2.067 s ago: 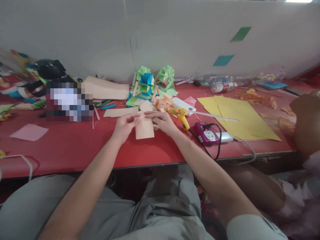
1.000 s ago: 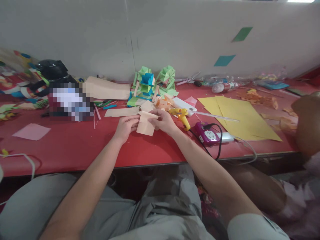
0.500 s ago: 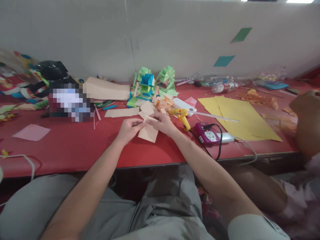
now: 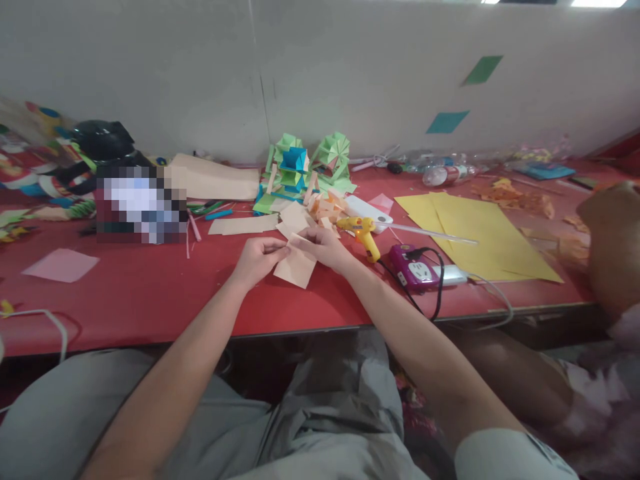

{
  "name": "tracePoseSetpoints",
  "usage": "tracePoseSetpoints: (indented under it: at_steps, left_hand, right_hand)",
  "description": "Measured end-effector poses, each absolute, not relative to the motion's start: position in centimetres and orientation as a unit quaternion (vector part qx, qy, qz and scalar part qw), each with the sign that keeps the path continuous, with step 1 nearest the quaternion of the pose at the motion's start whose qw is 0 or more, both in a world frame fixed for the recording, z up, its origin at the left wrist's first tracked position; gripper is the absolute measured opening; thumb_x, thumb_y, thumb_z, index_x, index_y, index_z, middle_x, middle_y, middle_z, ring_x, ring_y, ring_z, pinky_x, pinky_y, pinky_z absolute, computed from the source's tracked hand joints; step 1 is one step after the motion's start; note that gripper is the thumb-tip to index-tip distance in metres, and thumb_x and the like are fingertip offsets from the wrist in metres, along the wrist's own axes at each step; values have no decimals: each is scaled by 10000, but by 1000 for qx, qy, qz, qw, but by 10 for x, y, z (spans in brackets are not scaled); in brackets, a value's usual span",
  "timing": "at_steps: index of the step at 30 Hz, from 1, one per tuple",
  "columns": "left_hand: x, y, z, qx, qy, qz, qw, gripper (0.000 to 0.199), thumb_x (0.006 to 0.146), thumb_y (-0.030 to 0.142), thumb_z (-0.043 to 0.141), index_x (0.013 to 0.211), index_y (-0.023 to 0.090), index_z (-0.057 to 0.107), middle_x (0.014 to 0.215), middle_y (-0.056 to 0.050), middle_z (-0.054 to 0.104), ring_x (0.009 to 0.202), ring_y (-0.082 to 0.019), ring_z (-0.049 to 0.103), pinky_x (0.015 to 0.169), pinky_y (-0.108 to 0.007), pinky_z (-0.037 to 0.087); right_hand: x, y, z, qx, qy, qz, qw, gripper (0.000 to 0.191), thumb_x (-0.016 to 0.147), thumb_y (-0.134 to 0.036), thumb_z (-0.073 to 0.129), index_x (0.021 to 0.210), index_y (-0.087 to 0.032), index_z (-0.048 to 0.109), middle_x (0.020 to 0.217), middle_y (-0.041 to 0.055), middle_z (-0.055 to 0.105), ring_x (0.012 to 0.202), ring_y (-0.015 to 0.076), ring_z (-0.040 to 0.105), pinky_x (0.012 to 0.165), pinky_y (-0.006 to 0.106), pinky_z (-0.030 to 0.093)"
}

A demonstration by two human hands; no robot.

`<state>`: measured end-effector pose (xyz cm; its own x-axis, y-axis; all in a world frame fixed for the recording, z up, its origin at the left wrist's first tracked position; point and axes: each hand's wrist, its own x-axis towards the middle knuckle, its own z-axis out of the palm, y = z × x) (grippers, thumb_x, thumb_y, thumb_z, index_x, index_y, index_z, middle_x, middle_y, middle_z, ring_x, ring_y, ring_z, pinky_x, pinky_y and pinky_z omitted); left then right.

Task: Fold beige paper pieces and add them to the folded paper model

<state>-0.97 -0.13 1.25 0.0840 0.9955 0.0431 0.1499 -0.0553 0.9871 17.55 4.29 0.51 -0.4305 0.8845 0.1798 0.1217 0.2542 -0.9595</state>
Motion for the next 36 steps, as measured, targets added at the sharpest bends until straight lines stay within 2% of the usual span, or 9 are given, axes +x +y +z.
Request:
tracePoseSetpoints:
  at_steps: [5, 9, 15, 23, 27, 31, 33, 36]
  left_hand:
    - [-7, -2, 15, 560, 506, 439, 487, 305, 658, 424, 825, 836, 179, 790, 789, -89, 764, 768, -266, 708, 703, -353, 530]
    - [-6, -2, 15, 555, 507, 441, 491, 300, 643, 433, 830, 786, 175, 774, 783, -89, 761, 735, -256, 701, 687, -351, 525]
    - [-7, -3, 14, 563, 502, 434, 493, 334, 651, 450, 827, 825, 169, 779, 792, -91, 762, 763, -262, 705, 698, -352, 533]
    - [-10, 5, 7, 563, 497, 504, 427, 347, 650, 446, 837, 834, 164, 753, 849, -81, 771, 841, -264, 715, 770, -357, 552]
    - [-11, 6, 6, 558, 495, 500, 441, 336, 628, 435, 853, 787, 165, 733, 824, -79, 766, 802, -253, 713, 755, -353, 555]
    - [-9, 4, 8, 558, 463, 498, 476, 356, 648, 420, 848, 872, 164, 746, 873, -81, 769, 831, -244, 714, 782, -345, 552]
    - [-8, 3, 9, 564, 455, 505, 469, 360, 678, 430, 829, 911, 166, 756, 897, -82, 771, 857, -241, 713, 801, -339, 547]
    - [-9, 4, 8, 572, 473, 517, 426, 319, 707, 446, 802, 847, 163, 760, 856, -81, 770, 837, -238, 710, 776, -327, 539]
  right_hand:
    - [175, 42, 7, -367, -696, 471, 399, 490, 747, -651, 670, 726, -162, 665, 590, -16, 528, 545, 95, 415, 486, 240, 305]
    - [175, 43, 7, -367, -692, 471, 405, 461, 753, -618, 681, 747, -157, 693, 637, 5, 591, 586, 112, 472, 523, 249, 356]
    - [176, 43, 3, -356, -690, 458, 432, 385, 771, -539, 699, 753, -154, 697, 664, 17, 613, 600, 118, 499, 550, 260, 375]
    - [177, 46, 3, -360, -688, 456, 434, 434, 774, -565, 699, 869, -143, 733, 752, 36, 657, 661, 132, 553, 559, 244, 395]
    - [178, 44, 3, -383, -682, 441, 440, 431, 809, -558, 650, 788, -134, 724, 611, 8, 565, 559, 105, 456, 493, 241, 327]
    - [178, 42, 6, -377, -707, 408, 438, 416, 797, -534, 667, 735, -126, 722, 546, -17, 481, 532, 88, 377, 483, 245, 278]
    - [176, 41, 8, -366, -723, 410, 419, 436, 796, -550, 665, 710, -125, 713, 528, -22, 465, 524, 84, 363, 479, 247, 269]
    - [174, 41, 8, -359, -730, 422, 399, 463, 786, -572, 668, 671, -124, 695, 520, -27, 452, 520, 78, 356, 475, 242, 263]
